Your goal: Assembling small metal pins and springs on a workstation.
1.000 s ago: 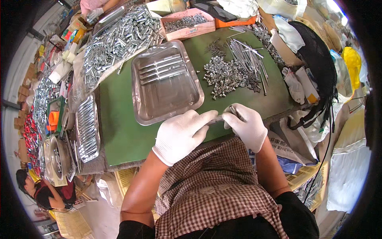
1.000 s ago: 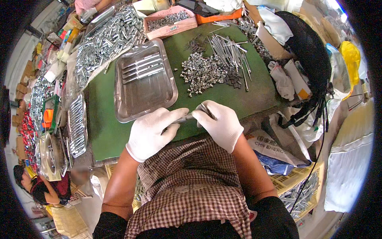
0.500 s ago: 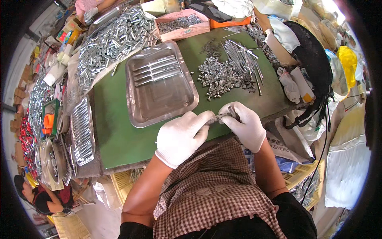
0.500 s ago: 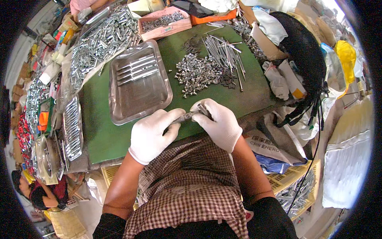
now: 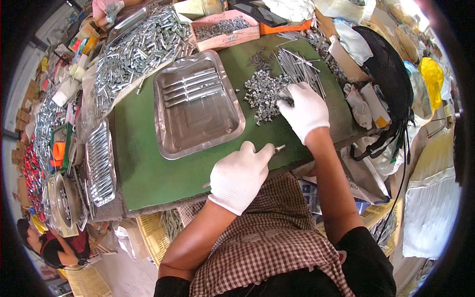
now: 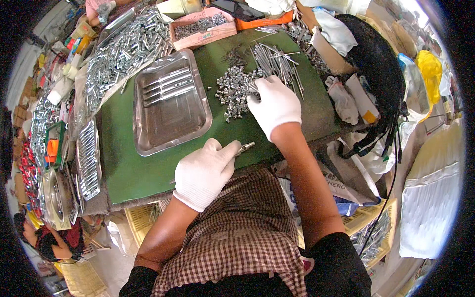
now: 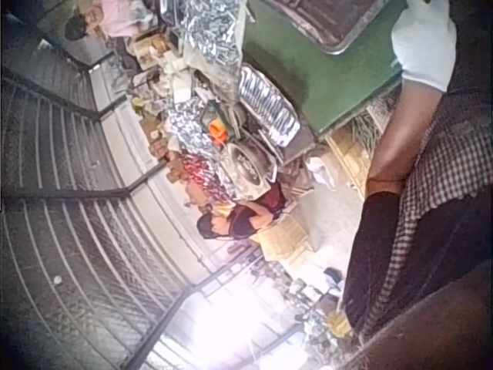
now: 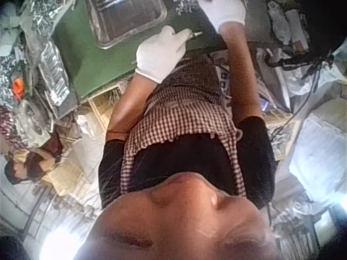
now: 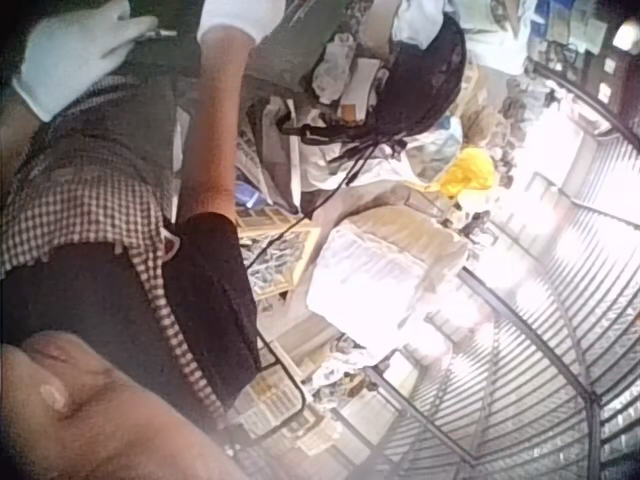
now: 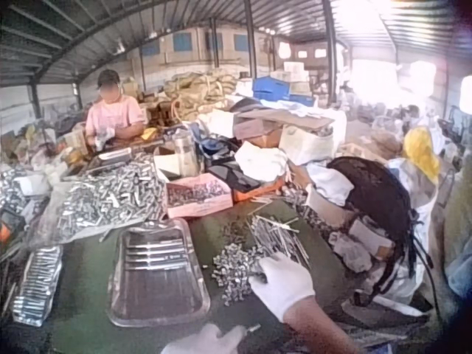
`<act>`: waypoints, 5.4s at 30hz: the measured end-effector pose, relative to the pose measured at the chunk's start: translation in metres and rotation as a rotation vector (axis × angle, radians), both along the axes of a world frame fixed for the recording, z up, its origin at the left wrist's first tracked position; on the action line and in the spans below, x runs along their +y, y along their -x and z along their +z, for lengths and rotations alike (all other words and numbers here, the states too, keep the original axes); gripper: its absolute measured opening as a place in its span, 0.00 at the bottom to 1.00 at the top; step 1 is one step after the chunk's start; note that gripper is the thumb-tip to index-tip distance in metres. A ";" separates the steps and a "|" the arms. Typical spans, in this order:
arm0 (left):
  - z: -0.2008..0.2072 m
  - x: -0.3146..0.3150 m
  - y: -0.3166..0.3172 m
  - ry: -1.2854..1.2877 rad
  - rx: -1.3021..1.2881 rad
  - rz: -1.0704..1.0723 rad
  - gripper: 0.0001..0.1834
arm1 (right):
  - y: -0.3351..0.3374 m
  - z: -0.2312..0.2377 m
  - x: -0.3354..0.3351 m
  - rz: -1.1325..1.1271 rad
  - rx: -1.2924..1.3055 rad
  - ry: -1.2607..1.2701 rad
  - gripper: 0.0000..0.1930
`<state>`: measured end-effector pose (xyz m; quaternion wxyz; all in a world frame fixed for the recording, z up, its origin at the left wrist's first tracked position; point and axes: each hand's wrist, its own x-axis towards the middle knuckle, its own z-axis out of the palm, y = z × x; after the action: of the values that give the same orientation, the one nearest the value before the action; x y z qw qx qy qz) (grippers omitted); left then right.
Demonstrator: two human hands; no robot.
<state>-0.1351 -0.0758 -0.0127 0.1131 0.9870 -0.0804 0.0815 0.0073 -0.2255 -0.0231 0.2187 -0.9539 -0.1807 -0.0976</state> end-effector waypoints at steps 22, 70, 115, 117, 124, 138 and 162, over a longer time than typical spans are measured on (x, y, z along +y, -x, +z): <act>0.002 0.007 -0.010 0.153 0.000 -0.215 0.14 | 0.054 0.004 -0.028 0.358 0.451 -0.472 0.12; 0.002 -0.003 0.002 0.067 -0.003 -0.030 0.10 | 0.021 -0.004 -0.021 0.194 -0.005 -0.279 0.06; 0.002 0.001 0.003 0.134 -0.002 -0.062 0.14 | 0.072 0.004 -0.031 0.370 0.292 -0.268 0.05; 0.001 0.003 0.003 0.132 0.016 -0.089 0.16 | 0.074 0.004 -0.031 0.349 0.279 -0.257 0.05; 0.003 0.004 0.001 0.063 0.084 -0.108 0.18 | 0.070 0.007 -0.032 0.351 0.290 -0.224 0.05; 0.008 0.001 -0.001 -0.031 0.144 -0.111 0.16 | 0.054 -0.012 0.002 0.441 0.865 -2.033 0.29; -0.017 -0.010 -0.003 -0.058 -0.027 -0.068 0.19 | 0.057 -0.021 0.002 0.374 0.800 -2.061 0.27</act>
<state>-0.1320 -0.0855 -0.0296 0.0863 0.9854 -0.1175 0.0885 -0.0493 -0.2240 -0.0444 0.9574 -0.2380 -0.0707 0.1476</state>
